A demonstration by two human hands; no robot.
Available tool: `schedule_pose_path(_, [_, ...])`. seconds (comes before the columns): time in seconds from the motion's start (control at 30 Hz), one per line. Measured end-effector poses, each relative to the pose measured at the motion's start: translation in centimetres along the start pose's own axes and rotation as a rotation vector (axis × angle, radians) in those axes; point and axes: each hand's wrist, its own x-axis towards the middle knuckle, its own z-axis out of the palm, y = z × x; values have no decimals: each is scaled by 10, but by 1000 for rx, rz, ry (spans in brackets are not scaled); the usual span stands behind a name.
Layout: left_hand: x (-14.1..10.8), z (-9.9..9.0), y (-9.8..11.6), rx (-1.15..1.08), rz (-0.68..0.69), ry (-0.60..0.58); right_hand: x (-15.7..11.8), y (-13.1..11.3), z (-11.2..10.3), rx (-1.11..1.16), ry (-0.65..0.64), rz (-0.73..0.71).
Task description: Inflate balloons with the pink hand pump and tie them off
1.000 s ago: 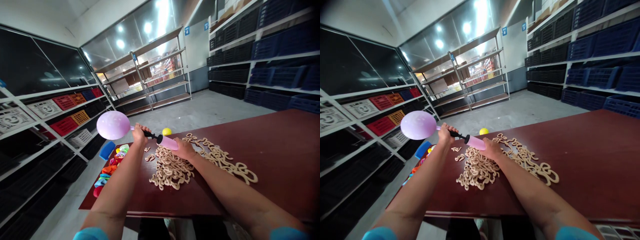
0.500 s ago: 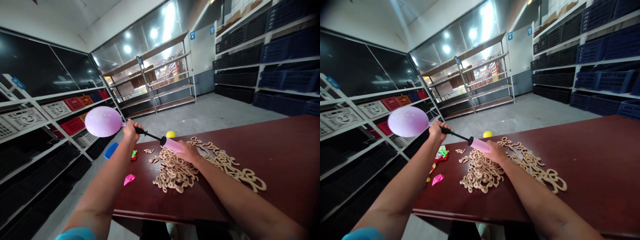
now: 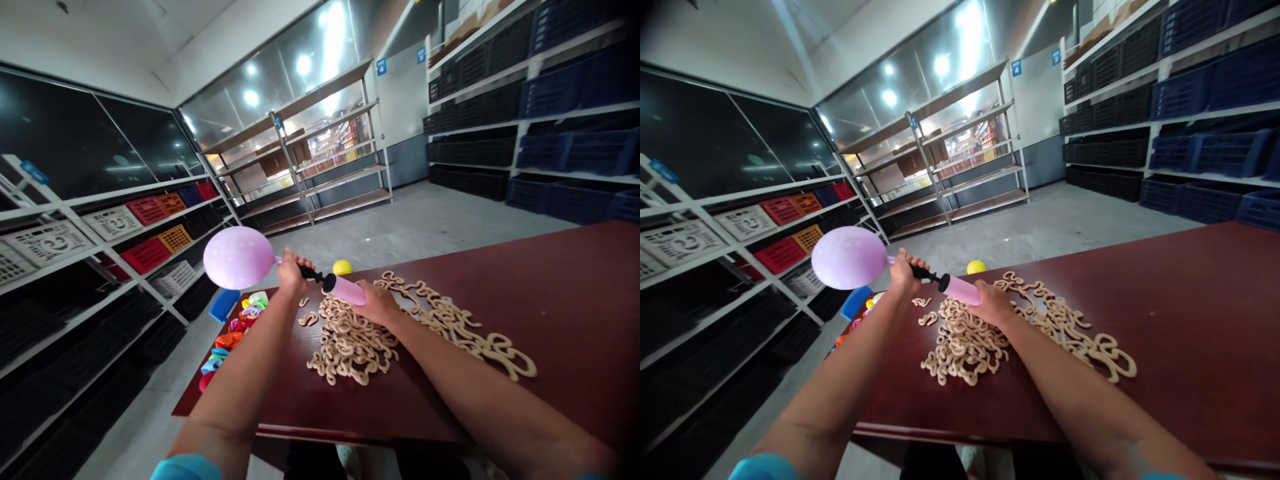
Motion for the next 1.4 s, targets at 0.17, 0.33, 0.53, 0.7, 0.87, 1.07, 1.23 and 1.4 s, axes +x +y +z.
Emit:
schedule_pose_path(0.17, [-8,6,-16,-10,-35,6,0,-3,-3,4,15,1])
schedule_pose_path(0.33, [8,-4,25,16,9,-9,2,-11,-11,9,-24,-4])
schedule_pose_path(0.53, [24,-13,96,36,121,1,2,-13,-15,7,-50,10])
schedule_pose_path(0.7, [23,-15,102,33,118,-34,-1,-14,-10,29,-44,13])
schedule_pose_path(0.87, [13,-7,47,26,63,-31,-1,-12,-9,17,-60,38])
schedule_pose_path(1.07, [-5,5,-9,7,-34,-33,-1,-14,-12,8,-53,46])
schedule_pose_path(1.23, [0,-1,4,25,-12,-46,0,-16,-14,12,-56,30])
schedule_pose_path(1.4, [21,-15,56,27,109,4,1,-15,-14,4,-61,15])
